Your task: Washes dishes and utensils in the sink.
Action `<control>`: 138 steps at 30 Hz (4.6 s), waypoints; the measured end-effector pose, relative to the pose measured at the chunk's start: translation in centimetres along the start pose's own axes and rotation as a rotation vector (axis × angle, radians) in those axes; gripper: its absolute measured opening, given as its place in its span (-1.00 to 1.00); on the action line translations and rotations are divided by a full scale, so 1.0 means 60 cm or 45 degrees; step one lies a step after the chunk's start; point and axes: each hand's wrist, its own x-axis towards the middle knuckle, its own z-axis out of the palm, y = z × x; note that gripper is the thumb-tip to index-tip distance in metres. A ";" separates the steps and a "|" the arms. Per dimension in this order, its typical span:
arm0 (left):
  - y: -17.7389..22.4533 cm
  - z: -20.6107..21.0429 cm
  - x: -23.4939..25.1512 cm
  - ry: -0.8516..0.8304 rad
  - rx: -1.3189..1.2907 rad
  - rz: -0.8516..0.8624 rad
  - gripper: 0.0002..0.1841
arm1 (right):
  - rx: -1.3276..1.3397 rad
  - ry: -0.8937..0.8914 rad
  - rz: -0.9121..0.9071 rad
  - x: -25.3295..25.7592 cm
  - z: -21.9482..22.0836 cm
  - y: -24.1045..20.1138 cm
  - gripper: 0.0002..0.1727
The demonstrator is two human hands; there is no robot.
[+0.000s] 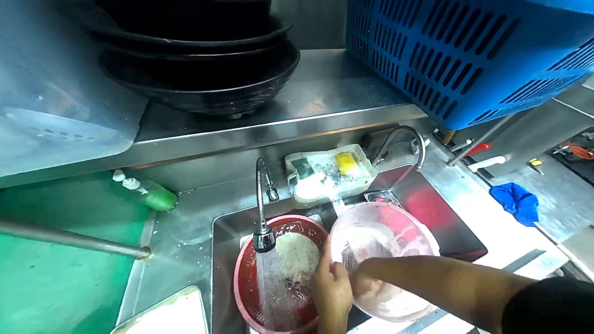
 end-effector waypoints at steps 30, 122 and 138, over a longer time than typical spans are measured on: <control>0.034 -0.005 0.027 -0.139 0.023 0.069 -0.37 | 1.345 0.224 -0.115 -0.099 -0.072 -0.054 -0.54; 0.067 0.035 0.029 -0.473 0.260 0.035 -0.28 | 2.731 1.587 0.996 0.067 -0.068 0.129 -0.74; 0.095 0.008 0.066 -0.721 0.485 0.034 -0.26 | -0.636 0.340 0.013 0.050 -0.013 0.157 -0.44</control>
